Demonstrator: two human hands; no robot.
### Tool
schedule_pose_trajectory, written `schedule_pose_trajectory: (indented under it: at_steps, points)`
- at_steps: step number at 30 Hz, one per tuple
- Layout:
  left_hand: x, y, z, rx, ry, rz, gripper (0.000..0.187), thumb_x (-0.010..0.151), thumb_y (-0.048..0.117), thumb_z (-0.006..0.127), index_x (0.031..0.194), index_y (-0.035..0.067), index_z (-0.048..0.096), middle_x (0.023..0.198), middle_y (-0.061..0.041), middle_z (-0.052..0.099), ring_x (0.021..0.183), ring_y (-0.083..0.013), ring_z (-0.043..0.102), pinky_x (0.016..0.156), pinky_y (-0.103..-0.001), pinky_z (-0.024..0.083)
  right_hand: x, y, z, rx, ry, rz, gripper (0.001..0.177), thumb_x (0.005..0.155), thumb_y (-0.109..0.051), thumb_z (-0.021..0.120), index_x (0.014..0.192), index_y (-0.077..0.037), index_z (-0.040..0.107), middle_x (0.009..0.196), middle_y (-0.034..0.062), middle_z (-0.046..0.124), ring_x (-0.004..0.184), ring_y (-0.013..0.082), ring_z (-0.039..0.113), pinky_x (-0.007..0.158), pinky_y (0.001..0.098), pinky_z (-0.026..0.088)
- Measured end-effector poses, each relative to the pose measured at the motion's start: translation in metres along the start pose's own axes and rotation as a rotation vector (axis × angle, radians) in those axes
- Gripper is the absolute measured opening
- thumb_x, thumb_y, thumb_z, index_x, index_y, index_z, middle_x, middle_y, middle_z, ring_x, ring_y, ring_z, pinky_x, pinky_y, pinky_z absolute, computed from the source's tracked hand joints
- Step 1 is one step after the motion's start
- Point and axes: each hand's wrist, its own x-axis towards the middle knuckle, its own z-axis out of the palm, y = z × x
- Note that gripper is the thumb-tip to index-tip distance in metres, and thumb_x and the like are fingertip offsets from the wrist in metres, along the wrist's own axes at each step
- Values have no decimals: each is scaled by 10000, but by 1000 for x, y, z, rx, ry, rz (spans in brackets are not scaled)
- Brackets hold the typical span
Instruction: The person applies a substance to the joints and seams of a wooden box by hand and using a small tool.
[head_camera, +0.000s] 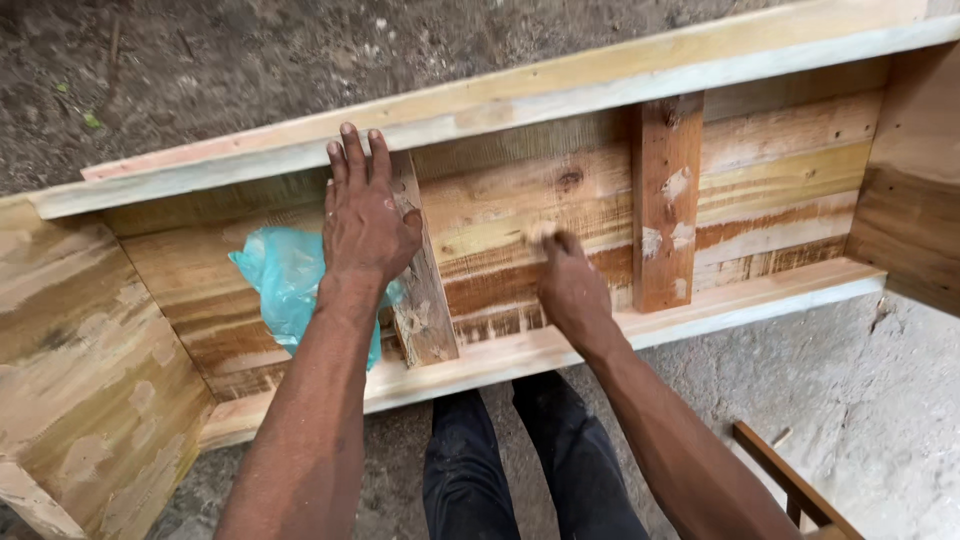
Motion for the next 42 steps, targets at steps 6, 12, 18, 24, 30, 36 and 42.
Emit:
schedule_pose_trajectory:
  at_steps: [6, 12, 18, 24, 30, 36, 42]
  points:
    - [-2, -12, 8, -26, 46, 45, 1047, 985, 243, 795, 1841, 95, 212, 1897, -184, 40, 1740, -426, 83, 1384, -594, 292, -14, -6, -12, -56, -33, 30, 576, 944, 12, 473, 1496, -33, 634, 1593, 183, 476, 1048, 650, 749, 955, 733, 641]
    - [12, -29, 11, -119, 41, 61, 1005, 941, 236, 782, 1817, 115, 305, 1895, -164, 140, 1732, -399, 164, 1341, -607, 348, 32, 38, 19, 74, 43, 114, 481, 939, -133, 573, 1361, -116, 804, 1353, 181, 699, 1076, 531, 792, 921, 624, 674]
    - [11, -32, 12, -158, 47, 86, 1005, 953, 232, 779, 1829, 139, 295, 1898, -138, 129, 1733, -392, 148, 1328, -622, 363, 25, 10, 24, 132, 54, 72, 486, 898, -174, 585, 1286, -12, 828, 1287, 322, 706, 1152, 589, 747, 1007, 662, 619]
    - [16, -43, 21, -212, 47, 84, 977, 990, 246, 743, 1834, 189, 253, 1896, -48, 44, 1749, -316, 78, 1303, -577, 386, -46, 49, 15, 41, -26, -63, 464, 1020, -257, 622, 1422, -67, 754, 1478, 251, 662, 1230, 518, 712, 1056, 628, 572]
    - [17, -48, 39, -211, 126, 161, 1009, 1024, 213, 736, 1851, 177, 159, 1889, -39, -52, 1765, -322, 0, 1329, -527, 398, -52, 27, 40, -124, -192, -69, 469, 1157, -124, 304, 1577, -21, 486, 1751, 253, 339, 764, 478, 814, 805, 670, 691]
    - [11, -43, 15, -112, 40, 101, 974, 1065, 266, 741, 1846, 201, 164, 1888, 6, -37, 1763, -289, 45, 1324, -652, 304, -45, 58, 84, -364, -130, -144, 596, 1035, -24, 456, 1631, -52, 441, 1820, 158, 258, 712, 515, 792, 666, 642, 635]
    - [24, -49, -4, -204, -69, 24, 884, 1012, 327, 669, 1803, 206, 294, 1891, 50, 106, 1736, -209, 135, 1301, -590, 366, -31, 54, 67, -358, -228, -95, 470, 1064, -50, 443, 1508, -8, 589, 1665, 164, 403, 823, 547, 779, 758, 652, 667]
